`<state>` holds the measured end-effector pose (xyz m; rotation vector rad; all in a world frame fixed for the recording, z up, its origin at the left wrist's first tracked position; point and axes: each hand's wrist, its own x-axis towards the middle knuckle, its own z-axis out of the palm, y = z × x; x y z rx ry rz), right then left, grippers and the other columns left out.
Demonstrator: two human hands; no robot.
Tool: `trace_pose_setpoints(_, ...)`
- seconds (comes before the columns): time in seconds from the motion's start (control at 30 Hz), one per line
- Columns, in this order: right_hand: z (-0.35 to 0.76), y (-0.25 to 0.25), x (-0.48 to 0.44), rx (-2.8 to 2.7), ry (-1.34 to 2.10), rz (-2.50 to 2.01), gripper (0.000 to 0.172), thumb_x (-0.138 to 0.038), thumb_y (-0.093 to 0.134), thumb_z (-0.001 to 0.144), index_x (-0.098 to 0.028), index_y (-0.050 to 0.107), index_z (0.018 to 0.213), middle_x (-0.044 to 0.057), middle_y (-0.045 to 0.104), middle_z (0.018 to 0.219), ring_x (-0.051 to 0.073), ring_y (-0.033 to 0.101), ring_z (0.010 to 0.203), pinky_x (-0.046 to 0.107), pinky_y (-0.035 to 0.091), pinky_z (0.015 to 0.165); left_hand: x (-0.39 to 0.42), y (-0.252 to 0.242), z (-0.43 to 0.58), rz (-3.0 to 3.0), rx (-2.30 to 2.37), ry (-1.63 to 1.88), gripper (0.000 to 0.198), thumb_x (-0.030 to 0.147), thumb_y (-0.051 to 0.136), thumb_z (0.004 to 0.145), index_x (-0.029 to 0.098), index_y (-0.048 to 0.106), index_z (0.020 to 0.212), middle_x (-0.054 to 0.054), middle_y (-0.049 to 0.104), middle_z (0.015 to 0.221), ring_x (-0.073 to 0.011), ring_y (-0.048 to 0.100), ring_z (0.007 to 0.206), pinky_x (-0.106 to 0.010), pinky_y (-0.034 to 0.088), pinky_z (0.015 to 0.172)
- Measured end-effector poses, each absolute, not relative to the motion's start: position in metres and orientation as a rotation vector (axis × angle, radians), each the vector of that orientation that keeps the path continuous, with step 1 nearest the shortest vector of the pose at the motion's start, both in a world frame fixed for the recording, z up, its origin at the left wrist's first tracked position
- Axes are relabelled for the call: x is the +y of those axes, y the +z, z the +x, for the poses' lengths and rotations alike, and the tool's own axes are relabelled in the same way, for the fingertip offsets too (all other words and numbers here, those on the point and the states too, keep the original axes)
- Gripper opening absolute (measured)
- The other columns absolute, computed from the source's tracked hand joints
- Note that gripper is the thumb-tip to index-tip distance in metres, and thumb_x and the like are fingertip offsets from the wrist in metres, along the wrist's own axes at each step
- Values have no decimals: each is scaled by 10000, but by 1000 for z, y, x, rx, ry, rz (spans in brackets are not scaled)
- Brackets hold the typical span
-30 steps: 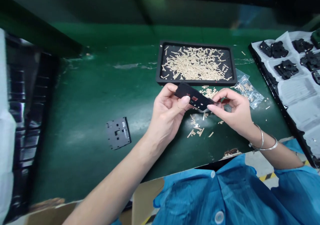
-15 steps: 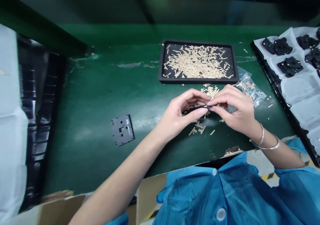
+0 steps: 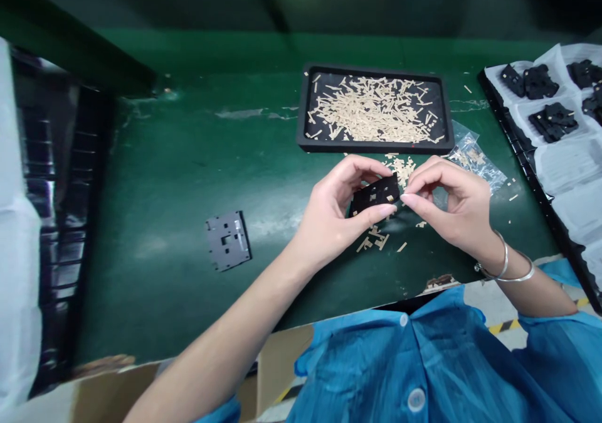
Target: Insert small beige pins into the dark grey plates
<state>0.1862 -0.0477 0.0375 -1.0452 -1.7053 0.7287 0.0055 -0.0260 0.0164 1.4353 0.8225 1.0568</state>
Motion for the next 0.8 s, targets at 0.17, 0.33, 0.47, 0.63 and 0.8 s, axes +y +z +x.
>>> trace_pose_setpoints(0.17, 186, 38, -48, -1657, 823, -1072, 131, -244, 706, 806, -196, 628, 713, -2, 626, 717, 116, 536, 644, 260, 418, 556, -25, 15, 6, 1430, 774, 1075, 338, 320, 828, 686, 214, 635, 943, -47, 644, 992, -194, 614, 983, -319, 494, 925)
trace_pose_setpoints(0.33, 186, 38, -48, -1642, 854, -1089, 134, -245, 705, 804, -196, 626, 706, -5, 627, 715, 114, 534, 647, 258, 418, 560, -24, 15, 8, 1442, 757, 1083, 339, 332, 831, 680, 210, 633, 927, -48, 646, 982, -194, 620, 979, -318, 499, 932)
trace_pose_setpoints(0.47, 186, 38, -48, -1630, 869, -1072, 108, -179, 701, 791, -189, 626, 713, -12, 620, 709, 103, 529, 646, 244, 417, 563, -23, 15, 8, 1464, 746, 1090, 335, 336, 828, 689, 206, 632, 928, -51, 655, 978, -195, 629, 976, -322, 509, 928)
trace_pose_setpoints(0.63, 185, 38, -47, -1603, 912, -1083, 120, -204, 691, 799, -186, 625, 700, -14, 624, 697, 107, 549, 661, 246, 434, 577, -22, 12, 6, 1491, 733, 1100, 355, 333, 836, 683, 199, 638, 946, -49, 669, 991, -185, 641, 983, -298, 520, 914)
trace_pose_setpoints(0.8, 183, 37, -47, -1537, 942, -1159, 96, -271, 704, 808, -194, 647, 797, -20, 623, 709, 103, 567, 651, 238, 445, 562, -21, 7, 7, 1329, 633, 1055, 391, 311, 829, 697, 229, 646, 1032, -37, 683, 1030, -172, 658, 978, -268, 537, 890)
